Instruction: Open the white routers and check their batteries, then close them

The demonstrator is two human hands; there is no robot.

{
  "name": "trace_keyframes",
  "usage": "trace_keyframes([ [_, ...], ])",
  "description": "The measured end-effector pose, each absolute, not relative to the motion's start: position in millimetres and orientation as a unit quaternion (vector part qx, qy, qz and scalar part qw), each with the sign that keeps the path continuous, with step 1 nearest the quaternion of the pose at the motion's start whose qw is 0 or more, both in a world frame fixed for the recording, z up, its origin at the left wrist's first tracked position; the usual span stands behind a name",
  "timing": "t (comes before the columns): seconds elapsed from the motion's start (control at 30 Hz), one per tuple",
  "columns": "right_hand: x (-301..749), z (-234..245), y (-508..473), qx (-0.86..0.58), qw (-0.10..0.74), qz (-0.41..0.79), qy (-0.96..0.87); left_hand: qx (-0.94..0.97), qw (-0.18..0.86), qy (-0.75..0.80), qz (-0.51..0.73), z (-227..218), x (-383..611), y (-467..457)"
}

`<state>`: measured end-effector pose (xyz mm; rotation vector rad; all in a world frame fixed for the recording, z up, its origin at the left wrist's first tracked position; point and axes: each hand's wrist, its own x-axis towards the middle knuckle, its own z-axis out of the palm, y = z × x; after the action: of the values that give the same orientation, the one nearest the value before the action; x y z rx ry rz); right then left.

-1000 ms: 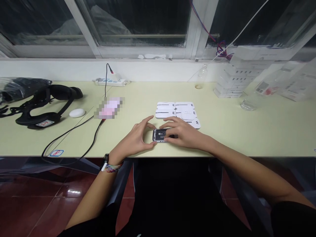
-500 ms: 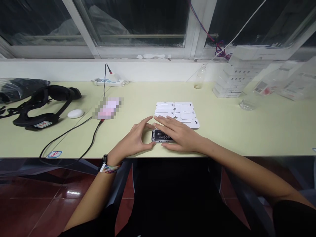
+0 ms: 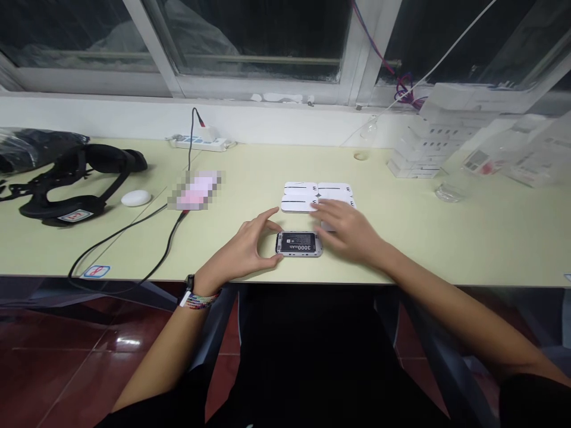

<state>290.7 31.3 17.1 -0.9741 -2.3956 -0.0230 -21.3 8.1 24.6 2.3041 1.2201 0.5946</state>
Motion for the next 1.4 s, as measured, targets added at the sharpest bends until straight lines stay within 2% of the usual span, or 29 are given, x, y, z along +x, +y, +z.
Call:
trace_keyframes([
  [0.1, 314.4, 24.3, 46.7, -0.521, 0.310, -0.004, -0.795, 0.862, 0.214, 0.407, 0.212, 25.7, -22.1, 9.2],
  [0.2, 330.2, 26.6, 58.4, -0.630, 0.270, 0.042, -0.727, 0.890, 0.183, 0.366, 0.200, 24.1, -23.1, 12.0],
  [0.37, 330.6, 26.4, 65.9, -0.656, 0.220, 0.072, -0.719, 0.893, 0.179, 0.365, 0.195, 18.8, -25.4, 16.1],
  [0.53, 327.1, 31.6, 76.7, -0.660, 0.227, 0.112, -0.707, 0.890, 0.177, 0.371, 0.195, 19.7, -25.6, 14.8],
  [0.73, 334.8, 34.4, 85.4, -0.613, 0.331, 0.192, -0.691, 0.875, 0.190, 0.402, 0.191, 21.9, -23.5, 11.5],
  [0.83, 331.5, 33.3, 76.9, -0.572, 0.346, 0.202, -0.715, 0.861, 0.207, 0.424, 0.190, 23.4, -22.9, 10.1],
  [0.93, 320.1, 31.5, 60.9, -0.519, 0.339, 0.164, -0.767, 0.850, 0.225, 0.436, 0.194, 25.2, -22.0, 8.9],
  [1.03, 304.2, 27.7, 42.3, -0.391, 0.331, 0.075, -0.855, 0.845, 0.231, 0.439, 0.201, 25.9, -21.2, 8.3],
  [1.13, 290.0, 22.1, 26.9, -0.269, 0.283, -0.035, -0.920, 0.843, 0.234, 0.440, 0.204, 26.1, -20.7, 8.2],
  [1.2, 283.8, 18.9, 19.8, -0.238, 0.246, -0.091, -0.935, 0.846, 0.235, 0.435, 0.200, 26.1, -20.9, 8.7],
  [1.3, 279.6, 17.0, 12.9, -0.234, 0.209, -0.099, -0.944, 0.853, 0.231, 0.425, 0.196, 25.3, -22.1, 10.2],
  [1.4, 278.3, 17.0, 9.1, -0.251, 0.206, -0.066, -0.944, 0.860, 0.218, 0.416, 0.201, 23.9, -23.0, 11.3],
])
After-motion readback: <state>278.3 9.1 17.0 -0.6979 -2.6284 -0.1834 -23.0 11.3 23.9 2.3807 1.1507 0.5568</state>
